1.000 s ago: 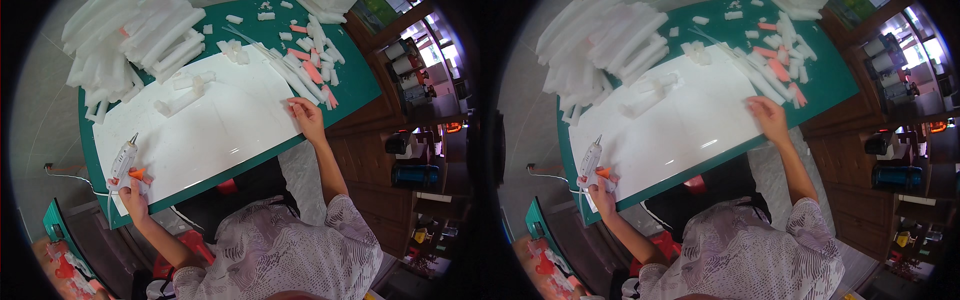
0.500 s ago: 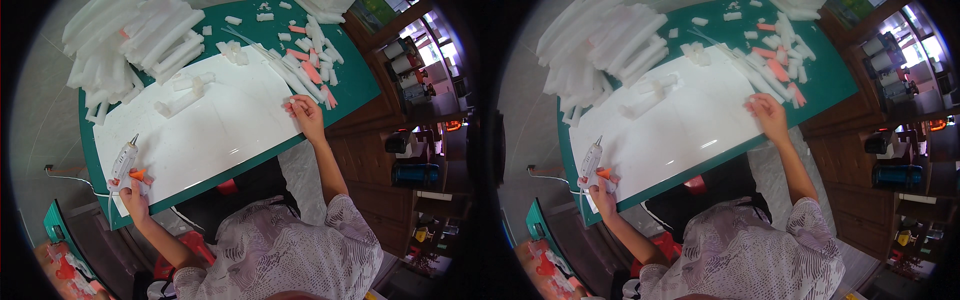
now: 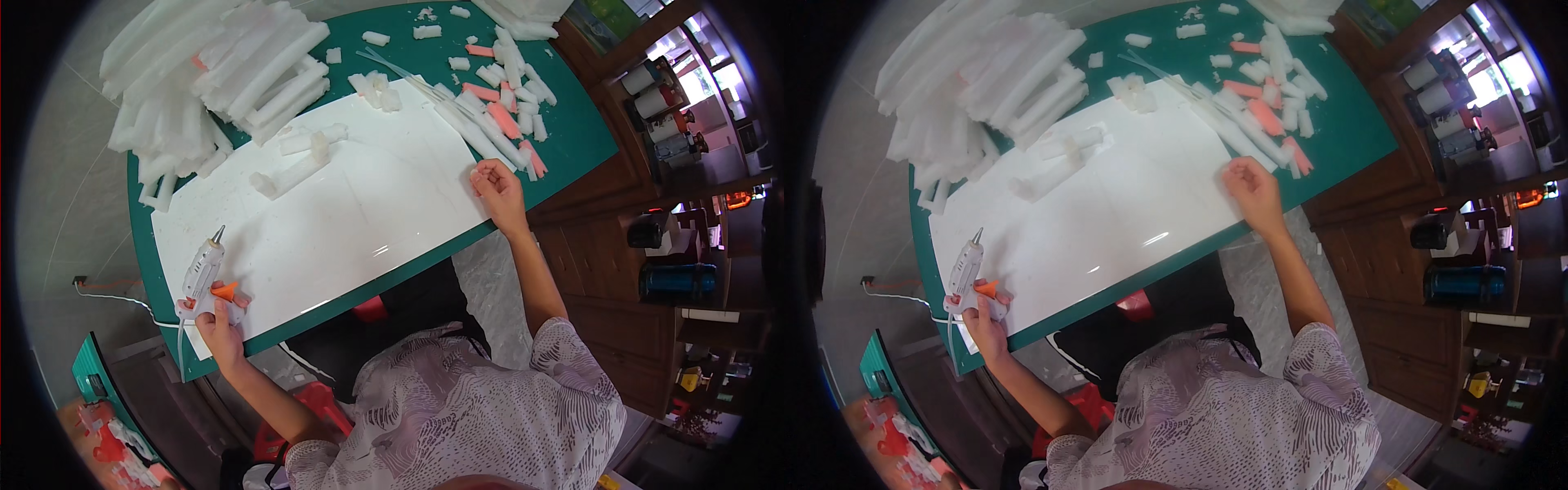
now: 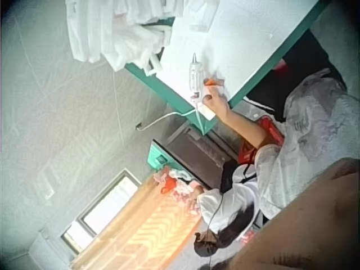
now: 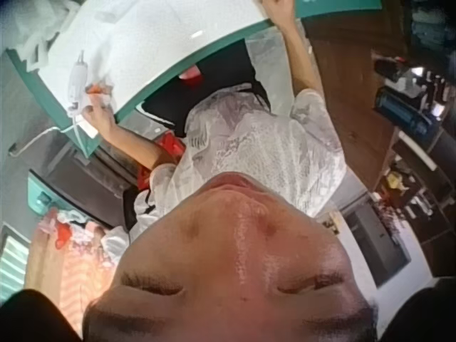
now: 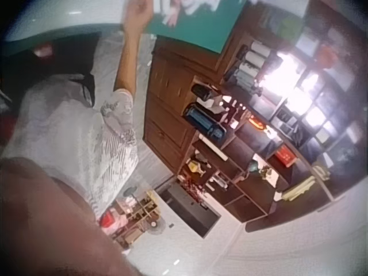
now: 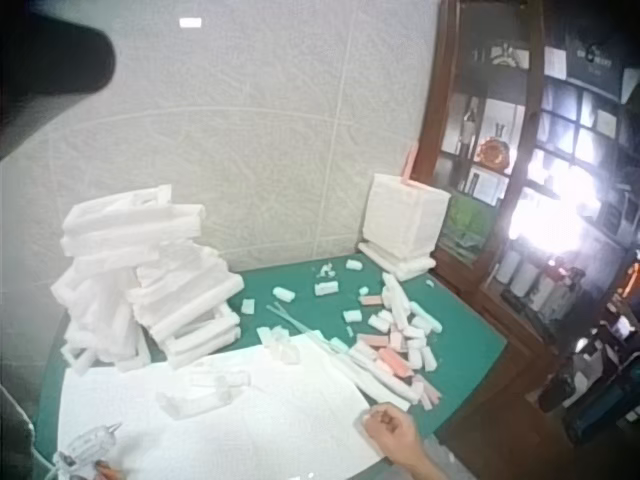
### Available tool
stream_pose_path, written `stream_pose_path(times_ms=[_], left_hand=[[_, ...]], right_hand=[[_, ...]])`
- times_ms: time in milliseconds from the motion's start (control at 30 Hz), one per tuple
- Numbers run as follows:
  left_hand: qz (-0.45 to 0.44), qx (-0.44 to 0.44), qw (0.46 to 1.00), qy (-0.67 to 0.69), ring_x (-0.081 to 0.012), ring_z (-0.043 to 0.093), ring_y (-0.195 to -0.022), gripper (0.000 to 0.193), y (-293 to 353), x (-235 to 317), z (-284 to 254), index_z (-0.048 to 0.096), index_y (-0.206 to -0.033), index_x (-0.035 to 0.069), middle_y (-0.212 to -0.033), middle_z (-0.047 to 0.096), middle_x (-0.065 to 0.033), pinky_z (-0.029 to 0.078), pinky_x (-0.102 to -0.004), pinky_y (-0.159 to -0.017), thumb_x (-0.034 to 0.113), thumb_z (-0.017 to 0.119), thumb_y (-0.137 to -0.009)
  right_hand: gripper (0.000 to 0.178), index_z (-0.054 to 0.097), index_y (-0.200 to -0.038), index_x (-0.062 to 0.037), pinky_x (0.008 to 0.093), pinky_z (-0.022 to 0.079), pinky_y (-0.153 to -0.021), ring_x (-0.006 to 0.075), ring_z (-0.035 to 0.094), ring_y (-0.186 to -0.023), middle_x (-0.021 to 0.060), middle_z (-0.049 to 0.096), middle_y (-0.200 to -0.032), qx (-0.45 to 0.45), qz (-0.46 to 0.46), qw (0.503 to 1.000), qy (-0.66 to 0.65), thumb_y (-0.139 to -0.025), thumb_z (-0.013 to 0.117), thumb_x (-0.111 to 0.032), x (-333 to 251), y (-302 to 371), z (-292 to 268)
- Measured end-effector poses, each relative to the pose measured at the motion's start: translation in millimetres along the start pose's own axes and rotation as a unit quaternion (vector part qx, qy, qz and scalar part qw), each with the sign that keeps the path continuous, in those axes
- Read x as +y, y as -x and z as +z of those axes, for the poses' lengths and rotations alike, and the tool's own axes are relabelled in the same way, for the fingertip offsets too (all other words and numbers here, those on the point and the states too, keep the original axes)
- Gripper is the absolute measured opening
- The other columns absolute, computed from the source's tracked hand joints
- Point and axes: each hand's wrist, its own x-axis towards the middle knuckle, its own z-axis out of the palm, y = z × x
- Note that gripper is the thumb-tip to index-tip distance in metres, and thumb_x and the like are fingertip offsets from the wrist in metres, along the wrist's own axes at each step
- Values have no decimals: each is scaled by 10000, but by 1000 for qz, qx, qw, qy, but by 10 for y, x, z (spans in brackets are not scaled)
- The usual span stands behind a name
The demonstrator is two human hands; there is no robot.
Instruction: The person constructs foam structures by applying hot glue to foam pieces with a hot glue gun, assembling them into rectangular frames by hand, and joining small foam pieces on the table.
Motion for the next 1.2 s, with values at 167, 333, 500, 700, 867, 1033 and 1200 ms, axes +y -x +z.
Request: stream_pose_path(times_ms=[167,333,500,700,867,1033,1200], left_hand=[[3,10,1000,3,-196,582,-751,334,-18,-27,33,503,-1183,-72,-966,595,-130,494,-371,-741,164,582,-960],[-14,11,1000,1,-189,580,-742,322,12,-16,-1,502,-1190,-69,-939,597,-126,490,-354,-736,156,565,-968],[-13,10,1000,0,-186,575,-733,304,26,-13,2,508,-1161,-59,-944,589,-125,488,-350,-723,164,573,-965],[-8,0,1000,11,-187,572,-728,303,-7,-95,-12,503,-1165,-55,-944,584,-125,489,-352,-723,167,567,-969],[-1,12,1000,11,-187,572,-724,293,-6,-47,127,500,-1165,-52,-945,582,-127,493,-353,-730,159,559,-972],[3,8,1000,3,-185,577,-725,280,8,-55,9,499,-1162,-53,-938,588,-129,495,-348,-731,144,553,-972],[-12,-3,1000,12,-185,579,-723,278,-10,-24,47,500,-1158,-56,-936,588,-127,495,-345,-721,140,556,-968]], right_hand=[[105,574,-975,-15,192,421,-660,58,523,-742,-18,546,-844,16,-25,999,24,-887,631,-28,28,-20,-9],[192,565,-992,-2,211,485,-684,84,553,-847,26,554,-953,42,-30,998,-34,-833,659,50,-83,20,25],[242,555,-1043,10,252,521,-723,136,592,-922,91,603,-997,136,-200,966,89,-829,652,73,-977,23,-132],[215,542,-1078,37,367,532,-833,275,629,-970,219,625,-1044,313,-724,552,270,-875,614,40,-2386,-4,-471],[310,615,-1129,-35,334,500,-877,225,631,-1026,133,660,-1039,458,-595,521,406,-824,668,-30,-3004,-1530,-1370],[256,652,-1119,-63,364,519,-852,230,649,-1027,97,690,-1082,417,-575,553,436,-864,654,-74,-2868,-1672,-1201],[208,653,-1043,-34,327,525,-692,194,663,-754,90,692,-936,470,-473,661,344,-860,664,-132,-2273,-1335,-1424]])
